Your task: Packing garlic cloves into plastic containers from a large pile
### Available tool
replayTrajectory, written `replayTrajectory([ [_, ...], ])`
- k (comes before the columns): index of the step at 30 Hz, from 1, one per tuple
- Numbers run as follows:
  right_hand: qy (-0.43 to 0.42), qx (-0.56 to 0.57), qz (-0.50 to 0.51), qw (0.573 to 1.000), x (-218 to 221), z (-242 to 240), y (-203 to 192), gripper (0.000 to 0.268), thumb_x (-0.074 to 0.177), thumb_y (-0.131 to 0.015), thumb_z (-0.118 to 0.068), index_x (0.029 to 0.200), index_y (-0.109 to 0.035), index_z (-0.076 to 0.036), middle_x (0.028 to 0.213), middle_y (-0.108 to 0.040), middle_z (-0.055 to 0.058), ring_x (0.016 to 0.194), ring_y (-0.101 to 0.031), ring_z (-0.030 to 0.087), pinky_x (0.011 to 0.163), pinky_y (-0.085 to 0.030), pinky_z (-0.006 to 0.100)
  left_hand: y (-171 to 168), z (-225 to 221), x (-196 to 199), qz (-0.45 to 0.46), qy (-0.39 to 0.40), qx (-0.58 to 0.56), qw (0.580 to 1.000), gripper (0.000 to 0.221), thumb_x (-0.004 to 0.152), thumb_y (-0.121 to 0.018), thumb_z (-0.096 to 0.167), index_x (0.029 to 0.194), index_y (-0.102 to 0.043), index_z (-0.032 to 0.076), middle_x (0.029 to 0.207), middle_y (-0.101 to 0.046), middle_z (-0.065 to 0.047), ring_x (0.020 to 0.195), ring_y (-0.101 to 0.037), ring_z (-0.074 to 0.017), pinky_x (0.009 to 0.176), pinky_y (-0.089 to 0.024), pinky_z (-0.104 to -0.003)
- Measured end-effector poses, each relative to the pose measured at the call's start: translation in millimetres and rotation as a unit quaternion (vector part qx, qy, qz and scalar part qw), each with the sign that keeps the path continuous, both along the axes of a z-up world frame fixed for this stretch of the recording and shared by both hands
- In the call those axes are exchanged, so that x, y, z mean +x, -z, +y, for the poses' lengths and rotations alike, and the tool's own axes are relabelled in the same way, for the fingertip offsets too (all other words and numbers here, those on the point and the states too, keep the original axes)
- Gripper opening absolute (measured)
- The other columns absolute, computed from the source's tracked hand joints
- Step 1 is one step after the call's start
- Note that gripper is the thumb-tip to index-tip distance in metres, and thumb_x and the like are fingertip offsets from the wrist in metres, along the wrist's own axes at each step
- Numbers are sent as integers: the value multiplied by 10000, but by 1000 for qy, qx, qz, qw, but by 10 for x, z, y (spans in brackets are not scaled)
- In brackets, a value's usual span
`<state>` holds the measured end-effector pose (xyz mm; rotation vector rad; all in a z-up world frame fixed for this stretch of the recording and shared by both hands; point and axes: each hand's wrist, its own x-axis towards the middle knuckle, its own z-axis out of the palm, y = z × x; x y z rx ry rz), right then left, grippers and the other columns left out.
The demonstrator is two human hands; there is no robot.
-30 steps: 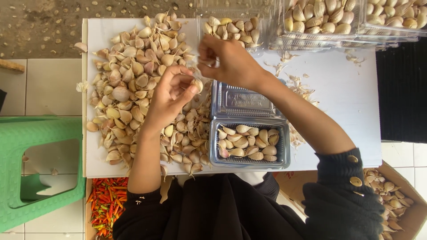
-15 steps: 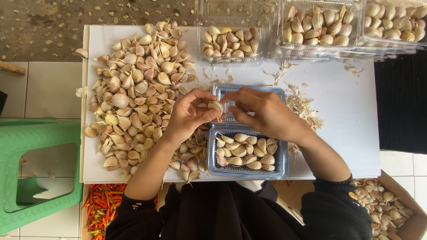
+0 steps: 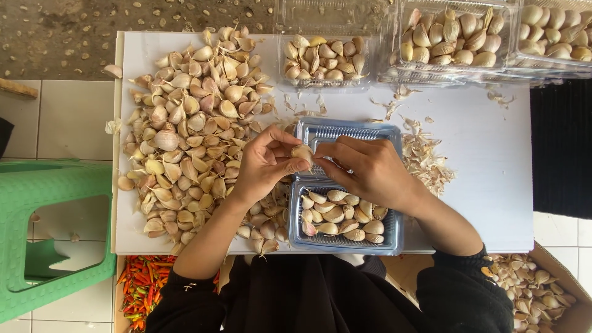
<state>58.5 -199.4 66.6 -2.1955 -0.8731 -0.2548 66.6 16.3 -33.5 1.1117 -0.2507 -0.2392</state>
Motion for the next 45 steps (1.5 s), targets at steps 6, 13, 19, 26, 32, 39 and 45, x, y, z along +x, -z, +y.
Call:
replayTrajectory([
  [6,-1,-70,-1,998,-31,-117,11,143,937,-703,-82,1067,-762,-70,592,-529,6,457,-569,207,489,-497,300,-35,-10,-6,8,15,-35,999,363,825,-826,-40,1107,-599,-62,1028,-718,-241,939,-764,-262,810,-672,-377],
  [13,27,-242,-36,969,-97,-521,-366,90,956,-664,-39,950,-750,-62,634,-643,46,505,-645,213,497,-521,315,-222,-16,-59,-3,47,-54,997,335,861,-784,-46,1136,-595,-13,1185,-712,-236,1115,-713,-299,920,-642,-402],
  [19,144,-499,93,849,-45,-883,-242,266,1087,-533,-396,1031,-727,-224,854,-727,-106,589,-694,170,443,-565,374,-303,29,-75,-4,103,-57,993,246,948,-712,-36,1161,-608,28,1203,-661,-179,1294,-634,-325,873,-700,-378],
  [26,36,-238,-69,968,-66,-539,-263,147,1010,-731,-273,1046,-792,-144,784,-738,-6,546,-645,88,407,-505,224,-289,24,-81,-3,99,-42,994,278,927,-746,5,1175,-627,45,1283,-670,-235,1144,-705,-275,988,-634,-337],
  [32,33,-138,-57,988,-113,-173,-177,111,950,-738,-202,1001,-789,-119,635,-607,-3,524,-631,189,498,-500,276,-114,-54,-76,-15,53,-33,998,313,869,-780,-27,1141,-625,-42,1200,-694,-252,1077,-719,-284,876,-659,-377],
  [39,-1,-91,-20,996,-105,-138,-186,58,926,-726,-107,946,-781,-111,595,-559,21,502,-600,222,488,-487,313,-117,-81,-92,-60,47,-21,997,312,820,-823,-33,1098,-681,-16,1119,-716,-189,1000,-729,-214,856,-652,-315],
  [45,-16,-18,82,996,-90,-117,-357,96,892,-722,-59,941,-802,-81,538,-537,36,436,-554,208,454,-471,306,-144,-42,-102,-73,55,-20,996,290,804,-836,-45,1064,-710,-18,1077,-729,-192,945,-739,-203,836,-651,-306],
])
